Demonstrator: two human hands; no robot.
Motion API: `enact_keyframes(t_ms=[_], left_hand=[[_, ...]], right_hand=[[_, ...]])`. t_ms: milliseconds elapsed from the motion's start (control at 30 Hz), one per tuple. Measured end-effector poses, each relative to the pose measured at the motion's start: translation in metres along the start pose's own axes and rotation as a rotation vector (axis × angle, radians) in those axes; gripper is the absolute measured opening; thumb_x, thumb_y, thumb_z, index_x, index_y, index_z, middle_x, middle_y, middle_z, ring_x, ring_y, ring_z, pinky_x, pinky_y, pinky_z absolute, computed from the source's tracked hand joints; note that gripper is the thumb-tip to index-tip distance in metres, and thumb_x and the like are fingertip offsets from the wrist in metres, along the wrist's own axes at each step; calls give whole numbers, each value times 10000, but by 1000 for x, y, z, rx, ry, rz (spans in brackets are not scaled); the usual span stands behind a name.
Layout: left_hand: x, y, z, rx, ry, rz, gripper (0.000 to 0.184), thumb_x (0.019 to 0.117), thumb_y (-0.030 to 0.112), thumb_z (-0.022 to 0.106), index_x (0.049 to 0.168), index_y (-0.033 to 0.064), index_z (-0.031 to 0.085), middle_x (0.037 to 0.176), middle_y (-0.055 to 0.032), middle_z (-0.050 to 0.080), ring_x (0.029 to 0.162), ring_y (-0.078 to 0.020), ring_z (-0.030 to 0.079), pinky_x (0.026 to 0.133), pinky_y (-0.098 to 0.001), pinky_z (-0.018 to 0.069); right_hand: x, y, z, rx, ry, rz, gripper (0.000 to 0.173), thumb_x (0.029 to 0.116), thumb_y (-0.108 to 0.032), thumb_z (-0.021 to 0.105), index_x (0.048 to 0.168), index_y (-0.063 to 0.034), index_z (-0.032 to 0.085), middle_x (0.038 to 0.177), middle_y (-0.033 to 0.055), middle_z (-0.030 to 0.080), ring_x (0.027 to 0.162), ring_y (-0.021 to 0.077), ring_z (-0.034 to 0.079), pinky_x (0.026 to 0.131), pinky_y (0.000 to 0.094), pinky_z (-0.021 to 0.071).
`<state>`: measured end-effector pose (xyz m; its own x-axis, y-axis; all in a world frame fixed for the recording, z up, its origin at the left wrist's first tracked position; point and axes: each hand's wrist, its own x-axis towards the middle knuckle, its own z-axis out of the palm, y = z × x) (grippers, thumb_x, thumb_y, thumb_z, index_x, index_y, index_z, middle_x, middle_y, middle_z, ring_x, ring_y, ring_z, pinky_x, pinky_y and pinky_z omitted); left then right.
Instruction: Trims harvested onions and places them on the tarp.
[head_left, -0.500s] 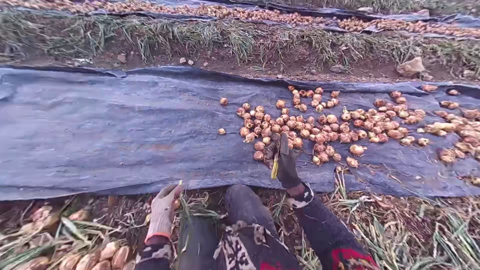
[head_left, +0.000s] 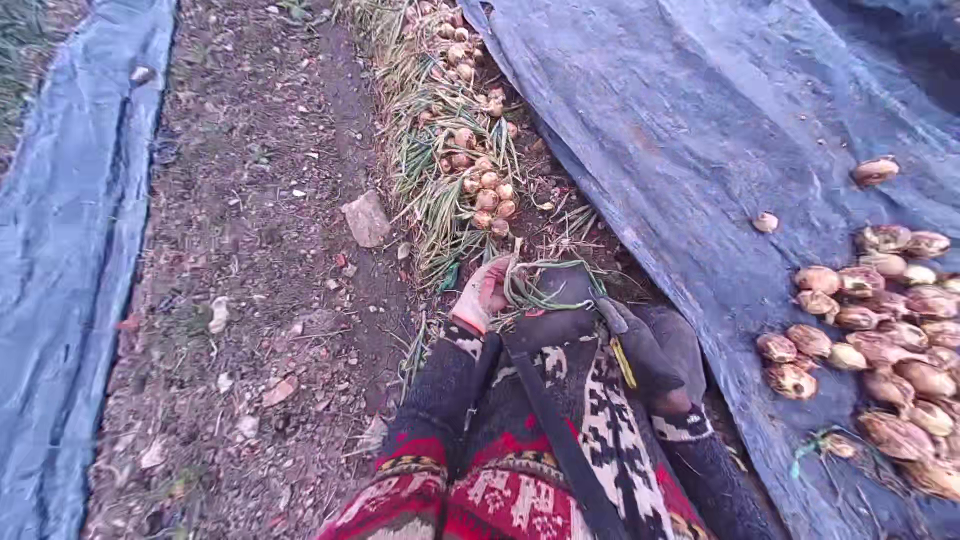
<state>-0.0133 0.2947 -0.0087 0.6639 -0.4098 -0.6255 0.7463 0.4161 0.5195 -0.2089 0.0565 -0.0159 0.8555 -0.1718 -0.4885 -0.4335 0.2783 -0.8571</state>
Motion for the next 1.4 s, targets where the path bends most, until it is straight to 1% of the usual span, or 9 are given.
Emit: enact_keyframes(t_ms=[167,300,400,533,833,933,1033,1200,1400], left_hand=[[-17,-17,-18,171,37,211,541,905,-54,628,1399,28,423,1014,-203,689,860,-286,709,775,-443,613],[-17,-11,19,758,4,509,937,750,289,901,1515,34,423,1266,-142,658,1056,-214,693,903,-395,619],[-33,-28,50,1120,-141,577,657,756,359,893,1289,69,640,1224,-51,691,1079,-135,677,945,-351,597],[-46,-73,54,1269,-233,569,430,817,271,845,1156,50,702,1273,-114,656,1200,-162,624,1034,-335,539],[49,-14,-13,1265,513,413,467,798,299,817,1169,54,672,1070,-93,712,955,-183,697,859,-421,596],[50,29,14,798,-23,204,737,837,261,838,1437,4,496,1230,-196,675,998,-318,726,853,-486,645],[47,56,61,750,-544,77,762,846,306,841,1432,-42,501,1359,-224,625,1145,-371,678,958,-515,601],[182,76,-44,1584,363,284,446,900,217,687,1327,90,664,1325,-125,654,1225,-227,627,1061,-449,516],[286,87,-116,1937,558,96,798,783,183,735,1535,259,476,1552,-157,469,1315,-356,571,1011,-560,534]], right_hand=[[18,3,19,-34,-142,141,599,985,-585,559,1407,-160,548,759,10,617,567,106,560,508,280,514],[27,9,28,120,-269,162,804,880,-793,516,1422,-199,522,825,19,654,609,120,598,534,285,539],[40,9,36,378,-280,249,696,948,-792,329,1168,-194,610,763,35,619,537,122,565,456,283,512],[51,0,43,327,-44,191,500,1070,-529,395,1328,-162,617,989,75,717,773,162,689,643,360,602],[47,16,-19,616,111,284,520,1066,-583,322,1234,-185,612,583,-26,495,410,95,492,361,285,474],[78,16,-31,224,400,299,517,1057,-579,391,968,-124,620,595,3,519,435,133,490,389,328,465],[111,14,8,-52,240,201,500,1074,-504,411,1115,-81,675,693,23,597,549,143,566,517,354,531],[122,-17,70,-443,-859,42,516,960,-583,614,1295,-196,679,1056,53,736,958,158,695,895,460,567],[121,16,-1,-620,-286,366,649,941,-731,484,1426,-314,593,1237,21,719,1148,191,680,1006,541,529]])
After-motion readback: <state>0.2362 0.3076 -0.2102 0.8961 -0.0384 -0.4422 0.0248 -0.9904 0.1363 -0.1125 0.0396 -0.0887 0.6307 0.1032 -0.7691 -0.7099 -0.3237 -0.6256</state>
